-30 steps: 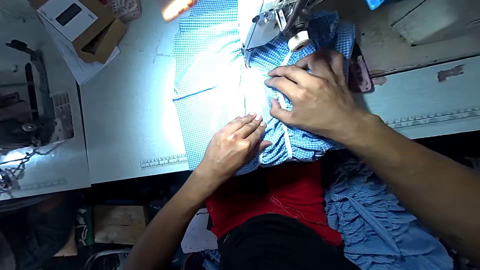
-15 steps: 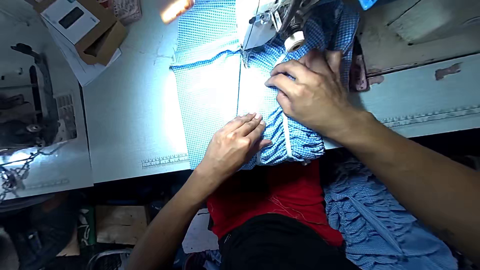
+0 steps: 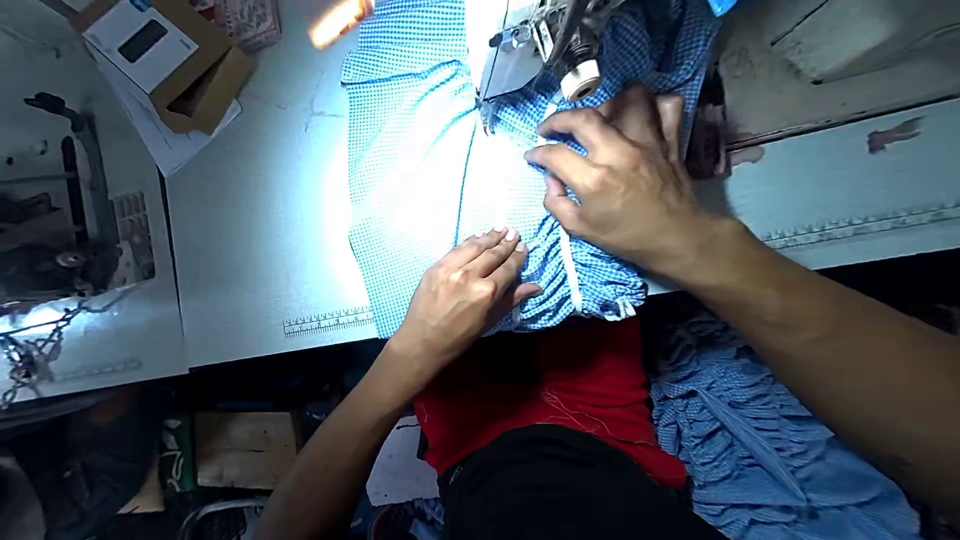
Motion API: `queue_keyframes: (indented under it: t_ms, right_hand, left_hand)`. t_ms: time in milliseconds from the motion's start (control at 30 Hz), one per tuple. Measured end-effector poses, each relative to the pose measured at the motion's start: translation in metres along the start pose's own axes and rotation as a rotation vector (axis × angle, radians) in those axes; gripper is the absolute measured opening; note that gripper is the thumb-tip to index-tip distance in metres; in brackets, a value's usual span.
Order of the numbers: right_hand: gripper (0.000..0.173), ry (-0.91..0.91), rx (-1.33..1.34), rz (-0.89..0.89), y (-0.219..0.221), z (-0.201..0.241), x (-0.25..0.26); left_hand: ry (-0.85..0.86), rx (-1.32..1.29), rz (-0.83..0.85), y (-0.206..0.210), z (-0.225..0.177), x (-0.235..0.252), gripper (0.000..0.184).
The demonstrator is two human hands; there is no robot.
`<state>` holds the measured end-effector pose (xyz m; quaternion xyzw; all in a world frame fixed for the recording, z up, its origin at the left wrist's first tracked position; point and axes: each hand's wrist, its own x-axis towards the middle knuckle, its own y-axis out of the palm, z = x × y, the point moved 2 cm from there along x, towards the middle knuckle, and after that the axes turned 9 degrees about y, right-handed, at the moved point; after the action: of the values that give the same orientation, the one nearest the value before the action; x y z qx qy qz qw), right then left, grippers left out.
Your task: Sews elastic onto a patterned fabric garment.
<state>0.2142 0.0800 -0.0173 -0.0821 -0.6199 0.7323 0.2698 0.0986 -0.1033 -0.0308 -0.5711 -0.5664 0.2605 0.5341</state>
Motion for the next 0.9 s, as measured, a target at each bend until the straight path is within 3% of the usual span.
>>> queue_keyframes:
  t_ms: [67, 167, 300, 433, 600, 733, 833, 900]
  right_hand:
    - [0.026, -0.034, 0.014, -0.014, 0.0020, -0.0007, -0.0015]
    - [0.046, 0.027, -0.022, 0.018, 0.0010, -0.0028, -0.0007]
    - [0.028, -0.023, 0.010, 0.012, 0.0015, 0.0015, -0.0009]
    - [0.040, 0.018, -0.013, 0.020, 0.0015, 0.0014, 0.0009]
    - [0.026, -0.028, -0.002, 0.014, 0.0028, 0.0058, -0.0009]
    - [0.049, 0.036, -0.010, 0.052, 0.0018, 0.0054, 0.0000]
    - [0.030, -0.014, 0.005, 0.026, 0.0026, 0.0050, -0.0002]
    - [0.026, -0.028, 0.006, 0.019, 0.0038, 0.0048, 0.0006]
  left_hand:
    - [0.006, 0.001, -0.004, 0.0000, -0.0003, 0.0003, 0.040]
    - [0.003, 0.006, -0.006, -0.0007, -0.0003, 0.0006, 0.039]
    - [0.009, 0.009, -0.006, -0.0004, -0.0008, 0.0009, 0.040]
    - [0.011, 0.002, -0.013, -0.0008, -0.0012, -0.0004, 0.039]
    - [0.009, -0.015, -0.017, -0.0005, -0.0018, -0.0011, 0.038]
    - [0.005, -0.014, -0.019, -0.0010, -0.0015, -0.0018, 0.037]
    - [0.014, -0.010, -0.013, -0.0012, -0.0008, -0.0005, 0.039]
    - [0.008, -0.011, -0.008, -0.0015, -0.0014, -0.0004, 0.039]
